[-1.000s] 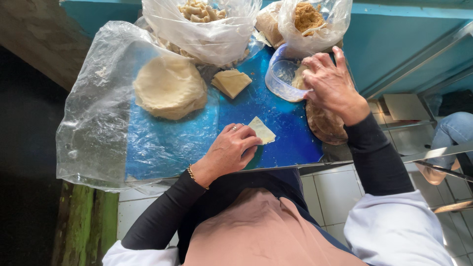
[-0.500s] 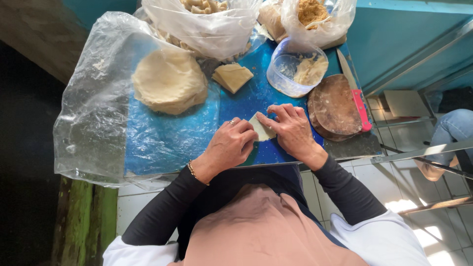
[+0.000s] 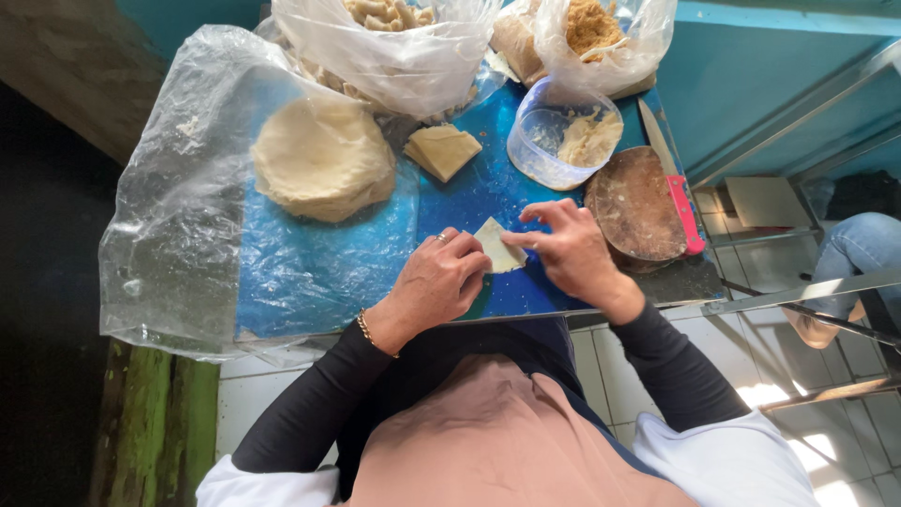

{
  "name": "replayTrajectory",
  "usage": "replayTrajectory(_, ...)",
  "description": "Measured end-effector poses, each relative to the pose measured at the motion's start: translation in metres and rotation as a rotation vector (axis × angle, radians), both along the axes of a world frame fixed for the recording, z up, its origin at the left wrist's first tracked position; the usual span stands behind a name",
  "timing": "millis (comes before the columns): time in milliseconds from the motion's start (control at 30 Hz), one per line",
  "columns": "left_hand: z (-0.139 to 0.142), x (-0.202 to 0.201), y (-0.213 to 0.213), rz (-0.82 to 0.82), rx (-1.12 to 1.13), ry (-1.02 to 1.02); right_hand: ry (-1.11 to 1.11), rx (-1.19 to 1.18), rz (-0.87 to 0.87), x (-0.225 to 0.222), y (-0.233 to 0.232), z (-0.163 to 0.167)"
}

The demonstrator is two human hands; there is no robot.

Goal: The person sits at a small blue table and folds square pastry wrappers around a spoonful of brown filling, pinching the edges closed by hand. They take wrappers and filling from plastic bags and containers, fold each piece into a sealed triangle, and set the folded pastries on the table.

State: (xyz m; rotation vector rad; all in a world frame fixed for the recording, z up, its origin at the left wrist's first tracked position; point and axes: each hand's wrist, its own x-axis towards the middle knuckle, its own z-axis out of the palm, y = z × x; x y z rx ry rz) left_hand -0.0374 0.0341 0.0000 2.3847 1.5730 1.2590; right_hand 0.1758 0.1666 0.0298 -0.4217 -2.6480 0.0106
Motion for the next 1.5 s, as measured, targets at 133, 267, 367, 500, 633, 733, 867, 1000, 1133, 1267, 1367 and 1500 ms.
replayTrajectory(133, 0.000, 0.001, 0.000, -0.016, 0.015, 0.003, 0.291, -0.072, -0.005, 0.023, 0.065, 0.027)
replayTrajectory(267, 0.002, 0.001, 0.000, -0.031, 0.019, 0.002, 0.399, 0.086, -0.268, 0.016, 0.179, 0.066)
replayTrajectory(367, 0.004, 0.001, -0.002, -0.054, 0.004, 0.000, 0.151, 0.373, -0.385, -0.022, 0.242, 0.071)
replayTrajectory(500, 0.004, 0.001, -0.003, -0.047, 0.009, -0.003, -0.339, -0.041, -0.710, -0.048, 0.278, 0.064)
replayTrajectory(633, 0.003, 0.001, -0.003, 0.045, 0.026, -0.002, -0.421, 0.153, -0.610, -0.046, 0.294, 0.057)
replayTrajectory(733, 0.003, -0.001, -0.003, 0.141, 0.030, 0.024, -0.490, 0.466, -0.581, -0.052, 0.301, 0.046)
replayTrajectory(867, 0.003, 0.000, -0.003, 0.136, 0.022, 0.035, -0.321, 0.255, -0.478, -0.059, 0.302, 0.043)
replayTrajectory(1000, 0.003, 0.000, -0.003, 0.134, 0.030, 0.028, 0.058, -0.015, -0.364, -0.033, 0.300, 0.050)
replayTrajectory(1133, 0.000, -0.001, -0.002, 0.129, 0.012, 0.032, 0.306, -0.057, -0.389, -0.001, 0.285, 0.048)
replayTrajectory(1267, 0.000, -0.001, 0.000, 0.129, 0.004, 0.032, 0.414, -0.165, -0.401, 0.008, 0.275, 0.041)
replayTrajectory(1367, 0.001, 0.000, -0.001, 0.134, -0.008, 0.027, 0.460, -0.317, -0.469, 0.008, 0.269, 0.042)
replayTrajectory(1500, 0.006, -0.002, -0.003, 0.144, 0.019, -0.055, 0.566, -0.621, -0.317, 0.011, 0.241, 0.048)
